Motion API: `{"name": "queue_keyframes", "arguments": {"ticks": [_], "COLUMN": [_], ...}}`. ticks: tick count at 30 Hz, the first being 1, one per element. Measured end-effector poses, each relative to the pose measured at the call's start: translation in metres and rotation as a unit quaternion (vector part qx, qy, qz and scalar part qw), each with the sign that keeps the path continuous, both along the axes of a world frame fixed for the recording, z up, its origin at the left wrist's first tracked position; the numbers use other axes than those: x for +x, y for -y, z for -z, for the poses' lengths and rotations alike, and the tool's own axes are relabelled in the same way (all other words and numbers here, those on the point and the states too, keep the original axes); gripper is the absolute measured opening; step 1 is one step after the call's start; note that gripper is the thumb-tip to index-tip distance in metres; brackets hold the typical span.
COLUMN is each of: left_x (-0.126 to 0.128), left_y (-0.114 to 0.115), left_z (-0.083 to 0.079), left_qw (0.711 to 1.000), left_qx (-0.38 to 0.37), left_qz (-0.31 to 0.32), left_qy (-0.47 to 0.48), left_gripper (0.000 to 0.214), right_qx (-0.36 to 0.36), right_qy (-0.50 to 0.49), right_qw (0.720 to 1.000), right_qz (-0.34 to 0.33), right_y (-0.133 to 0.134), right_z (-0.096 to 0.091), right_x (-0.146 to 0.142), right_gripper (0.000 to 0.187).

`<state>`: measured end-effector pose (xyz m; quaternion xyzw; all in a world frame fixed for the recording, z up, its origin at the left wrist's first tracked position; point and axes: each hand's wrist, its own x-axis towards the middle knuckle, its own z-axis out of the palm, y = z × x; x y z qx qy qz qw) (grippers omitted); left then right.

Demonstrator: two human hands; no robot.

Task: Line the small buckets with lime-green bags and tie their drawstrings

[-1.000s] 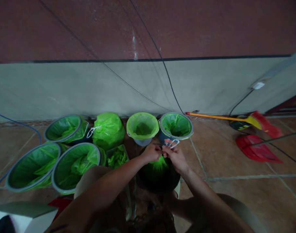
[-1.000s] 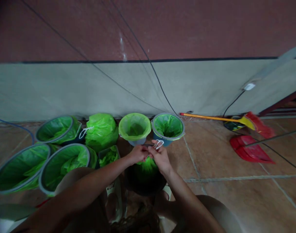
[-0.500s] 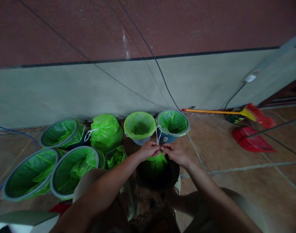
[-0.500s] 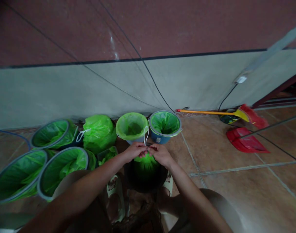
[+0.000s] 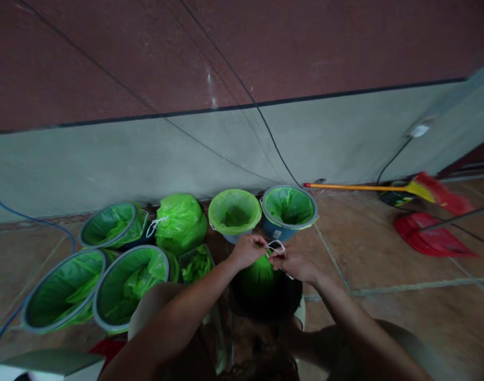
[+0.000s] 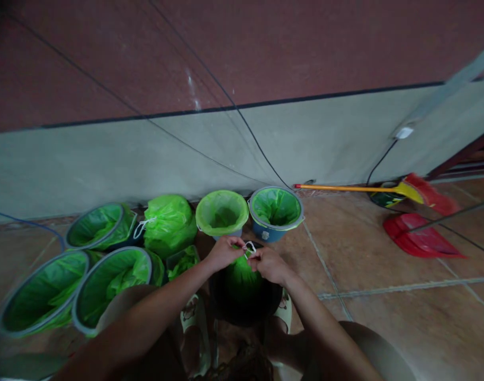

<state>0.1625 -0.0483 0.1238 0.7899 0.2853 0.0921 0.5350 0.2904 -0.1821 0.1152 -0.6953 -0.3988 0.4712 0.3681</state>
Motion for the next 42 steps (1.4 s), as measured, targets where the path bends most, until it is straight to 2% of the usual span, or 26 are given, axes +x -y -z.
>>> {"name": "queue_keyframes", "arguments": {"ticks": [8, 13, 17, 22, 24, 26, 29, 31, 33, 35, 38, 40, 41, 42], "left_x": [0.002, 0.004, 0.002, 0.001, 0.001, 0.0, -0.002, -0.003, -0.005, -0.007, -0.008, -0.008, -0.008, -0.007], "left_y": [0.004, 0.012, 0.015, 0.011, 0.009, 0.007, 0.003, 0.001, -0.002, -0.004, -0.004, 0.0, 0.002, 0.005], "left_z": [0.001, 0.007, 0.009, 0.013, 0.017, 0.021, 0.031, 0.037, 0.042, 0.045, 0.047, 0.048, 0.049, 0.049], "left_qw": [0.996, 0.994, 0.994, 0.991, 0.992, 0.996, 0.999, 0.998, 0.997, 0.997, 0.996, 0.993, 0.99, 0.986], "left_qx": [-0.046, -0.071, -0.043, -0.117, -0.122, -0.087, -0.013, 0.008, 0.006, -0.003, -0.022, -0.06, -0.092, -0.128], "left_qz": [-0.015, -0.037, -0.059, -0.031, -0.02, -0.017, -0.029, -0.023, -0.014, -0.018, -0.042, -0.061, -0.07, -0.076], "left_qy": [0.076, 0.074, 0.077, 0.057, 0.036, 0.006, -0.041, -0.061, -0.071, -0.076, -0.077, -0.076, -0.076, -0.076], "left_gripper": [0.009, 0.011, 0.009, 0.01, 0.012, 0.011, 0.009, 0.01, 0.01, 0.011, 0.011, 0.009, 0.008, 0.007], "right_qx": [0.04, 0.057, 0.037, 0.016, 0.007, -0.01, -0.074, -0.125, -0.144, -0.125, -0.066, -0.048, -0.044, -0.044], "right_qy": [-0.007, -0.065, -0.081, -0.067, -0.015, 0.097, 0.285, 0.348, 0.359, 0.348, 0.315, 0.295, 0.282, 0.261], "right_qw": [0.995, 0.992, 0.99, 0.989, 0.992, 0.99, 0.954, 0.929, 0.922, 0.929, 0.946, 0.953, 0.957, 0.963], "right_qz": [0.096, 0.097, 0.109, 0.133, 0.128, 0.105, 0.058, 0.029, 0.006, -0.004, -0.032, -0.056, -0.058, -0.048], "right_y": [-0.006, -0.01, -0.01, -0.01, -0.009, -0.008, -0.006, -0.004, -0.002, 0.0, 0.002, 0.002, 0.002, 0.001], "right_z": [-0.008, -0.015, -0.023, -0.015, -0.009, -0.006, -0.003, -0.002, -0.001, 0.001, 0.007, 0.015, 0.02, 0.025], "right_x": [0.005, -0.003, -0.005, -0.003, -0.001, 0.002, 0.005, 0.007, 0.008, 0.007, -0.003, -0.014, -0.02, -0.025], "right_gripper": [0.019, 0.023, 0.023, 0.019, 0.016, 0.013, 0.013, 0.015, 0.018, 0.028, 0.073, 0.095, 0.096, 0.09]}}
